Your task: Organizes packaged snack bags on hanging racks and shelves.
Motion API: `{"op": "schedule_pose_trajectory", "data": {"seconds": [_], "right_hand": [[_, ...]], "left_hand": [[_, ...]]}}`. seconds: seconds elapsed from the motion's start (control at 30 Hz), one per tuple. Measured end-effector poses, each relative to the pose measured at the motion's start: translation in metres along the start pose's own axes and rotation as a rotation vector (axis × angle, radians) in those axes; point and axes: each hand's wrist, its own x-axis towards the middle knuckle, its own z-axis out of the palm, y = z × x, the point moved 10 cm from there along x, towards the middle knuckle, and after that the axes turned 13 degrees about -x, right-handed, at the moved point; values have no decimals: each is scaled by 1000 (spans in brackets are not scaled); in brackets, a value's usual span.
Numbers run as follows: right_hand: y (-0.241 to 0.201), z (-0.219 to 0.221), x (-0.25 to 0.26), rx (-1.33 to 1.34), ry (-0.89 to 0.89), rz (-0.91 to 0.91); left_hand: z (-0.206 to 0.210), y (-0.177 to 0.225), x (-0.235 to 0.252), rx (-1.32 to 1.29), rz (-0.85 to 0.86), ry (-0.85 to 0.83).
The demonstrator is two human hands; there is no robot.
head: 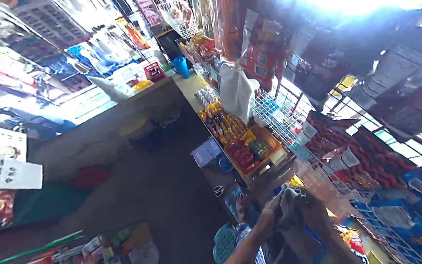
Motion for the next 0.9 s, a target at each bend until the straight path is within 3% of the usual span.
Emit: {"op": "schedule_pose_trajectory", "data": {"seconds": [0.07,0.13,0.2,0.27,0.3,0.4,0.5,0.57,0.67,0.73,0.83,0.9], "right_hand": [[-25,7,35,-26,69,-83],[-42,13,65,-45,118,-116],[-61,23,87,-154,90,-151],[-78,44,97,-239,-8,-211],[-81,55,101,-252,-28,-238],[-78,46,133,-299,141,-283],[-76,13,193,-391,274,-251],[-74,10,246,-468,209,-154],[-3,56,340,-455,-108,111],[49,99,390,-510,-292,173],[23,141,415,-805,-503,160],[15,155,418,-871,-519,115]], "left_hand": [[-13,49,17,42,190,-17],[-28,90,31,8,298,85],[-35,123,41,-5,272,228],[-20,146,48,-18,158,230],[-8,152,52,-49,119,194],[29,170,69,-162,101,-158],[46,190,77,-18,214,-513],[37,190,85,57,276,-576],[-9,174,101,83,208,-383],[-48,161,105,114,192,-251],[-100,149,97,219,144,-80],[-131,143,93,249,122,-6]]}}
